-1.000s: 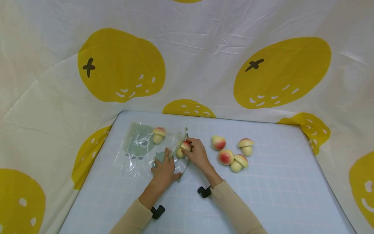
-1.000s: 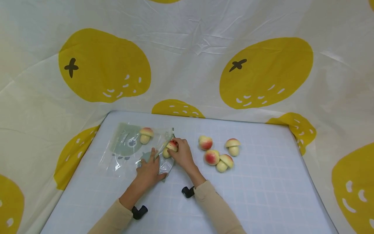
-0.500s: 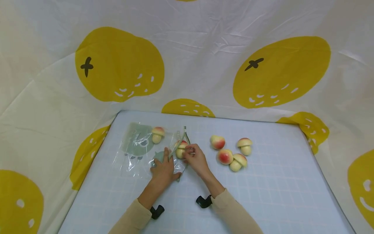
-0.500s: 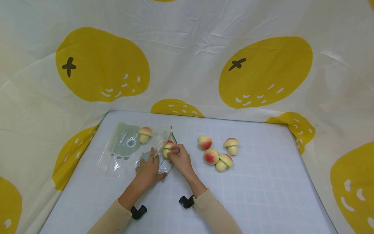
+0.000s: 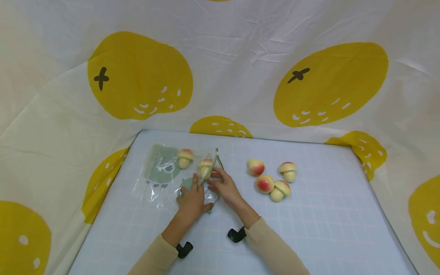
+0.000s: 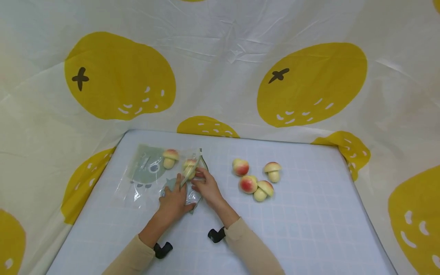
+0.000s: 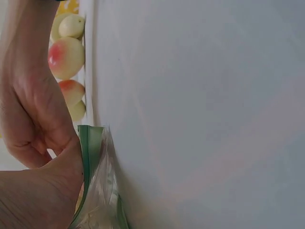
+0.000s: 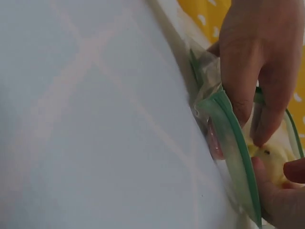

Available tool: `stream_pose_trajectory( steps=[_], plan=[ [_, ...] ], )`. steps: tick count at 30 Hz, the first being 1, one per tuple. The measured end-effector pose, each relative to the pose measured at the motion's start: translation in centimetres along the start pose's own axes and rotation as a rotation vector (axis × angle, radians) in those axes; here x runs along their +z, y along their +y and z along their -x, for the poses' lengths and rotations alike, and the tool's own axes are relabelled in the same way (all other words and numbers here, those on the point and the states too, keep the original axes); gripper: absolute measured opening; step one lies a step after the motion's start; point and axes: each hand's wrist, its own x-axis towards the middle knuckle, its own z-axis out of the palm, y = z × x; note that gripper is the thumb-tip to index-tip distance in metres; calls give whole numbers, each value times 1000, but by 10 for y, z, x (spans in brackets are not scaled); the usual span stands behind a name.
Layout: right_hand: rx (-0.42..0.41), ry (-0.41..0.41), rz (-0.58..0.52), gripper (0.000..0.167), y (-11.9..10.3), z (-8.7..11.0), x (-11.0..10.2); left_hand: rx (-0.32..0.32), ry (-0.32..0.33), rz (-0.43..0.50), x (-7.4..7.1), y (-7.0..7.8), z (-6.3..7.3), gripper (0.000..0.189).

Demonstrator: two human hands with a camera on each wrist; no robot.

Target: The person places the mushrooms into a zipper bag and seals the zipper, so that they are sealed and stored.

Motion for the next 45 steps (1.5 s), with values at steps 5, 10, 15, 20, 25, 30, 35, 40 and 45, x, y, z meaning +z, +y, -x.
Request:
stream_pose_trajectory(
  steps=[5, 10, 15, 20, 25, 30, 35, 40, 45],
  plan=[
    [25, -54, -91, 58, 0, -13, -2, 3, 13, -15, 0, 0, 0, 99],
    [35, -82, -166, 56, 0, -28, -5, 2, 2, -30, -1, 1, 1, 101],
    [57, -82, -218, 58, 2, -38, -3, 15, 17, -33, 0, 0, 1, 102],
    [62, -61, -321, 62, 4, -45, 1, 15, 20, -34, 1, 0, 0, 102],
    [80, -45, -388, 60, 5, -54, 6, 5, 19, -28, 1, 0, 0, 100],
    [86, -48, -393, 56, 6, -61, 11, 8, 22, -37, 2, 0, 1, 98],
    [95, -43, -420, 55, 6, -61, 12, 10, 16, -46, 2, 0, 1, 97],
    [91, -63, -467, 62, 2, -48, 4, 16, 11, -54, 1, 1, 2, 98],
    [98, -75, -465, 61, -4, -31, -5, 10, -2, -42, -2, 2, 3, 98]
  ],
)
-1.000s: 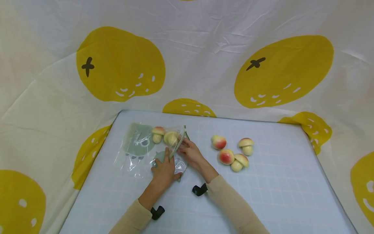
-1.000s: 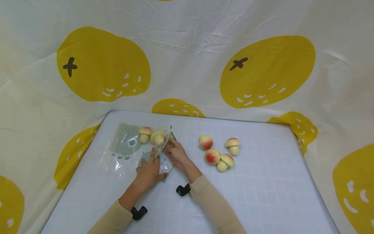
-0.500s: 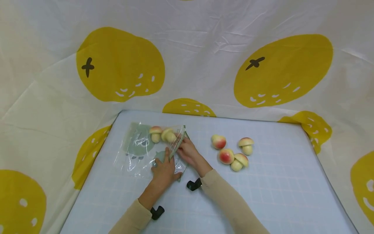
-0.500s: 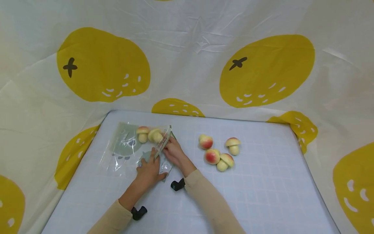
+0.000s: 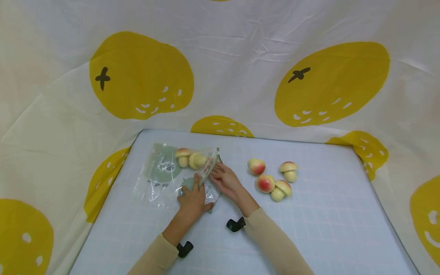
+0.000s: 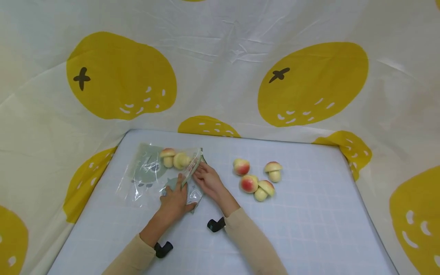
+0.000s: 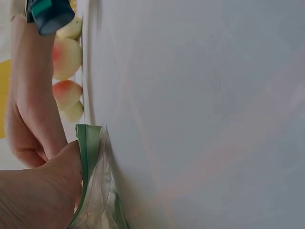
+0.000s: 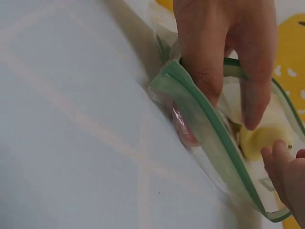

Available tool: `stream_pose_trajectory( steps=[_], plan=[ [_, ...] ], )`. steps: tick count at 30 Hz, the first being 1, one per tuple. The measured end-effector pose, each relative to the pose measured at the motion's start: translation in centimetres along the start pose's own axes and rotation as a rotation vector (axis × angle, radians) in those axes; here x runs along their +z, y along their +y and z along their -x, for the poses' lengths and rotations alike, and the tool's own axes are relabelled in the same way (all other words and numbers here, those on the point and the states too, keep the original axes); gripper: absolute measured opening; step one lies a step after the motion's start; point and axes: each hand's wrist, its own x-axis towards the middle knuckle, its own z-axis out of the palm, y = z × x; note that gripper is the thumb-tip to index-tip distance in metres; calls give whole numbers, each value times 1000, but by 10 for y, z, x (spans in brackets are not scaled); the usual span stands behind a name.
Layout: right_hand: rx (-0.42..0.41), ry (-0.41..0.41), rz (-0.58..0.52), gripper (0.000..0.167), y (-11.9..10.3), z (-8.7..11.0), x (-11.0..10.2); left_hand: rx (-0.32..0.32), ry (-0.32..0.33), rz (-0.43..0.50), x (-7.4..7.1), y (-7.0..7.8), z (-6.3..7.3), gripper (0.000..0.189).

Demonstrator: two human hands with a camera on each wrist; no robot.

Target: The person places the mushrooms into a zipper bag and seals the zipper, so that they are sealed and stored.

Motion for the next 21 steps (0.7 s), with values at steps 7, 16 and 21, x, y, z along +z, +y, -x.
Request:
stream_pose_trajectory(
  steps=[7, 16, 21],
  plan=[
    [-7, -8, 121, 50, -18, 29, -4, -7, 2, 10, 4, -1, -2, 97],
    [-158, 21, 450, 51, -35, 55, -18, -11, 12, 36, 5, -1, -2, 97],
    [-279, 56, 744, 48, -46, 69, -20, -6, 19, 32, 6, -1, -2, 102]
  ],
)
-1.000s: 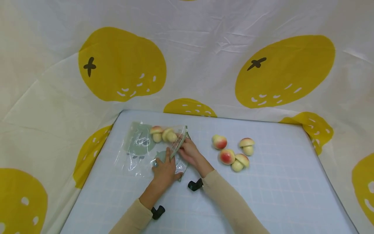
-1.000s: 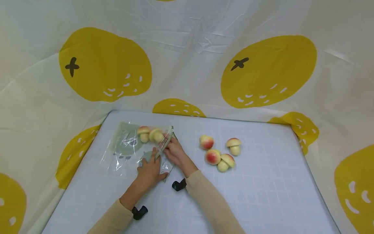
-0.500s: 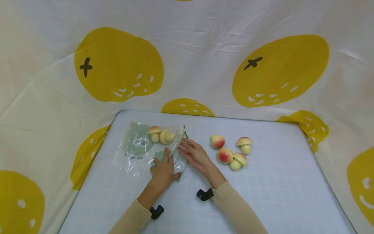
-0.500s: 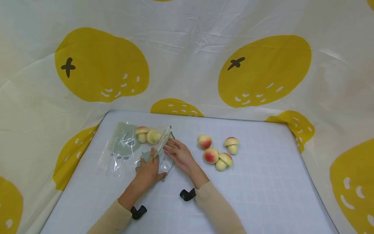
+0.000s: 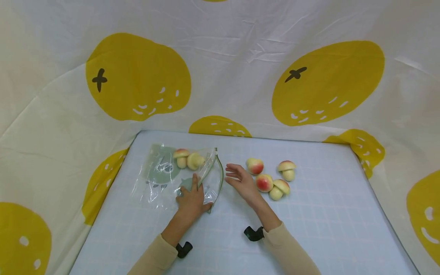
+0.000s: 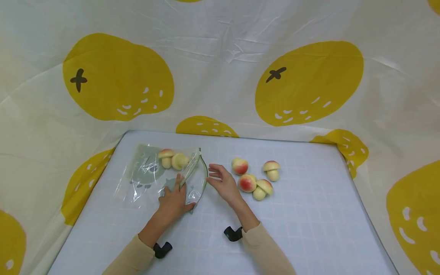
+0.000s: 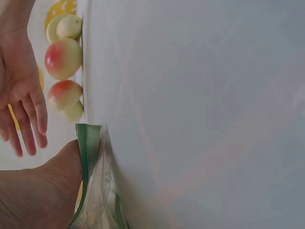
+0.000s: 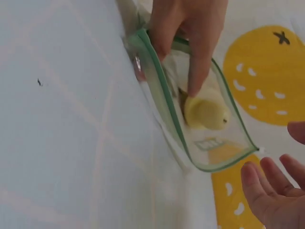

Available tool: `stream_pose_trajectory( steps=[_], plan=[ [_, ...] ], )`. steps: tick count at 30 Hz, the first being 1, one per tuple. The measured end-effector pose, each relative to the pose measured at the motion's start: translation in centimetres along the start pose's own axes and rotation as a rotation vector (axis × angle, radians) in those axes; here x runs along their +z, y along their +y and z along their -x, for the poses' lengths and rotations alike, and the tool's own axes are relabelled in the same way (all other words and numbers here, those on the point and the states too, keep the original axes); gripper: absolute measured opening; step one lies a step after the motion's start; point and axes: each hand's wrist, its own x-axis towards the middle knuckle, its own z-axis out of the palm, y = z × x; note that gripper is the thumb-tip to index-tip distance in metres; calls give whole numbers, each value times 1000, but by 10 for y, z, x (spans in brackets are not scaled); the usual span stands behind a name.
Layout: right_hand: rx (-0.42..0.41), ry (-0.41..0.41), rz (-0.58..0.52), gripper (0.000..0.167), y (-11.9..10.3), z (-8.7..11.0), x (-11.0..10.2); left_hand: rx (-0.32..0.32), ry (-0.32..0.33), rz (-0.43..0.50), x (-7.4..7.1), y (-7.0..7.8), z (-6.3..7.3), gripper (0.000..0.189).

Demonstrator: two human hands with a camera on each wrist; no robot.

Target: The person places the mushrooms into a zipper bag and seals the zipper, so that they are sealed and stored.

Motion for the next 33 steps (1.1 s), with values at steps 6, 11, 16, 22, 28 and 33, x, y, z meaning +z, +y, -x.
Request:
stream_pose_trajectory(
  steps=[6, 11, 16, 22, 28, 33],
  plan=[
    [-122, 41, 154, 46, -17, 12, -12, 2, 2, 6, 0, 1, 0, 101],
    [-226, 65, 233, 43, -48, 27, -22, 16, 19, -13, 1, -1, 0, 102],
    [-286, 109, 291, 43, -61, 37, -37, 23, 18, -5, 1, -1, 1, 103],
    [-252, 171, 322, 44, -66, 43, -58, 17, -6, 12, -1, 1, 2, 103],
    [-258, 214, 330, 43, -66, 46, -82, 17, 0, 10, -3, 1, 2, 102],
    [-276, 278, 348, 46, -62, 45, -107, 14, -3, 6, -4, 2, 2, 102]
  ],
)
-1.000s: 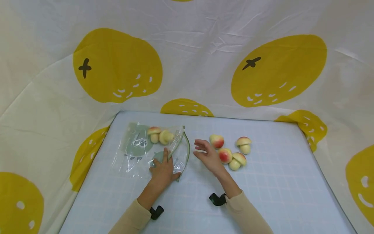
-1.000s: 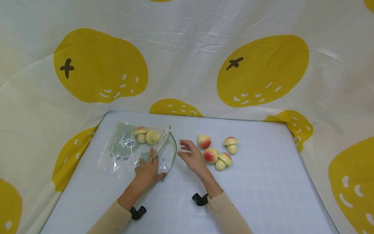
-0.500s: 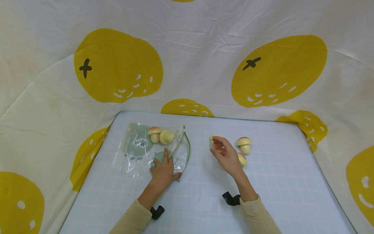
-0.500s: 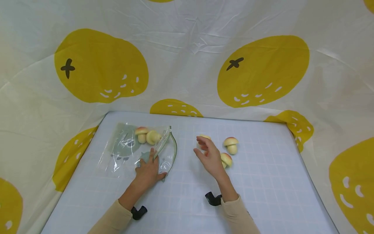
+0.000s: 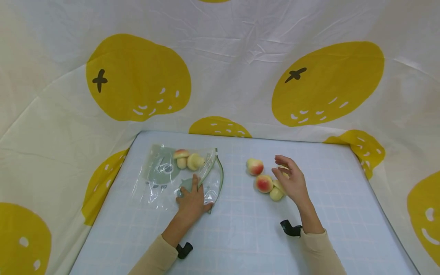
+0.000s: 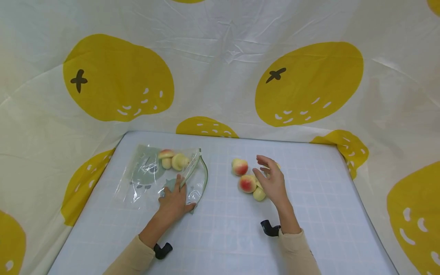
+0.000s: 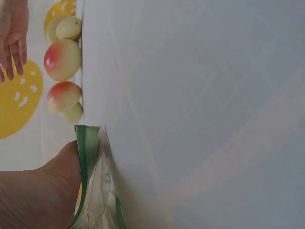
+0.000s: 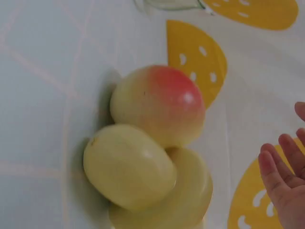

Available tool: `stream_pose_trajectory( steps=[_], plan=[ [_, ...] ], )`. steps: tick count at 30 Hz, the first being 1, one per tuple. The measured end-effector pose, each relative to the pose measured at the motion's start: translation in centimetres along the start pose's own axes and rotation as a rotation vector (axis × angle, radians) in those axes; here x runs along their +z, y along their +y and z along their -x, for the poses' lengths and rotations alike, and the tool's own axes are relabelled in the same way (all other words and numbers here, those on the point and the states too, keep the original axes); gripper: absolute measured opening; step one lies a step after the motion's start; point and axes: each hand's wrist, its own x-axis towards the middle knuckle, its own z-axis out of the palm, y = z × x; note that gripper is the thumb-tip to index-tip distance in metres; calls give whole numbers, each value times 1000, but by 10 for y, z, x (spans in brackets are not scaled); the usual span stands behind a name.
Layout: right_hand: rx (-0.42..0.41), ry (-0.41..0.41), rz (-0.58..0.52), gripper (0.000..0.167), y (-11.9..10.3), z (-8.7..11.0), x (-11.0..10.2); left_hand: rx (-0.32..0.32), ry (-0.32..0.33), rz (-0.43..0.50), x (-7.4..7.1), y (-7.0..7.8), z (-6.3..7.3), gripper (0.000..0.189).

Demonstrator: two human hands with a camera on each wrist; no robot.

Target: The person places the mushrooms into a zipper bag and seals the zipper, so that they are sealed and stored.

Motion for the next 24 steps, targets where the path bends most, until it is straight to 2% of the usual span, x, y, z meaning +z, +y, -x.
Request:
stream_pose_trajectory(
  steps=[5, 11, 14, 19, 21, 24],
  plan=[
    [13, 60, 24, 51, 16, -4, -19, -3, -14, 6, 1, -1, -1, 102],
    [42, 95, 156, 54, 39, -7, -36, -4, -28, 8, 2, -1, -2, 102],
    [94, 30, 155, 68, 47, -9, -45, -4, -28, 4, 2, -1, -3, 101],
    [214, -140, 90, 108, 90, -12, -60, -4, -26, 0, 3, -1, -3, 102],
    [244, -179, 90, 115, 106, -12, -63, -4, -20, -5, 4, -1, -2, 103],
    [273, -211, 91, 116, 120, -10, -66, -6, -18, -7, 4, -1, -2, 104]
  ],
)
